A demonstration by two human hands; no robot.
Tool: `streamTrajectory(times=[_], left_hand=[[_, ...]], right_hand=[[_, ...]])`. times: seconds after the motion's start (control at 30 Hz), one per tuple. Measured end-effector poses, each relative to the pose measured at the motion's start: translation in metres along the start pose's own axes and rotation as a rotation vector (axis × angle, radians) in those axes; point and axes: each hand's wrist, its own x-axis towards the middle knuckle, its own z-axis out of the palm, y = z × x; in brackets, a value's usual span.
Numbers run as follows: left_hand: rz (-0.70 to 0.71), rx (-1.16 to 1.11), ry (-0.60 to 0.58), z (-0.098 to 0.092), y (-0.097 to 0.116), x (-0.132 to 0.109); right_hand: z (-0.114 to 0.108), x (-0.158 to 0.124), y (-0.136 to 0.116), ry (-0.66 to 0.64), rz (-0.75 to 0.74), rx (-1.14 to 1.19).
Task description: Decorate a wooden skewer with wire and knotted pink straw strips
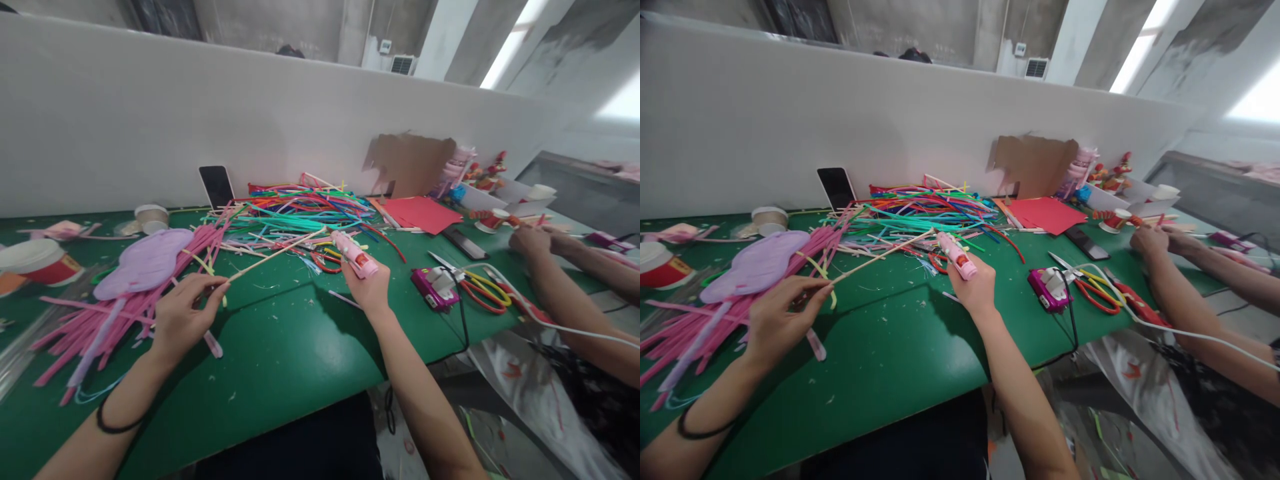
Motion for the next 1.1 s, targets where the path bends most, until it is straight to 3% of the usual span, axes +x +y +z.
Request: streamTrajectory(times=[0.6,1.1], left_hand=[[-0.036,-0.008,-0.009,0.0005,-0.0017,-0.0018],[-0.072,-0.008,-0.003,-0.0002,0.0006,-0.0002]], right_hand=[[-0.0004,0.0011,-0.0014,-0.017,-0.005,0.03],[0.0004,0.0007,0.0018,0.042,-0.026,-0.033]])
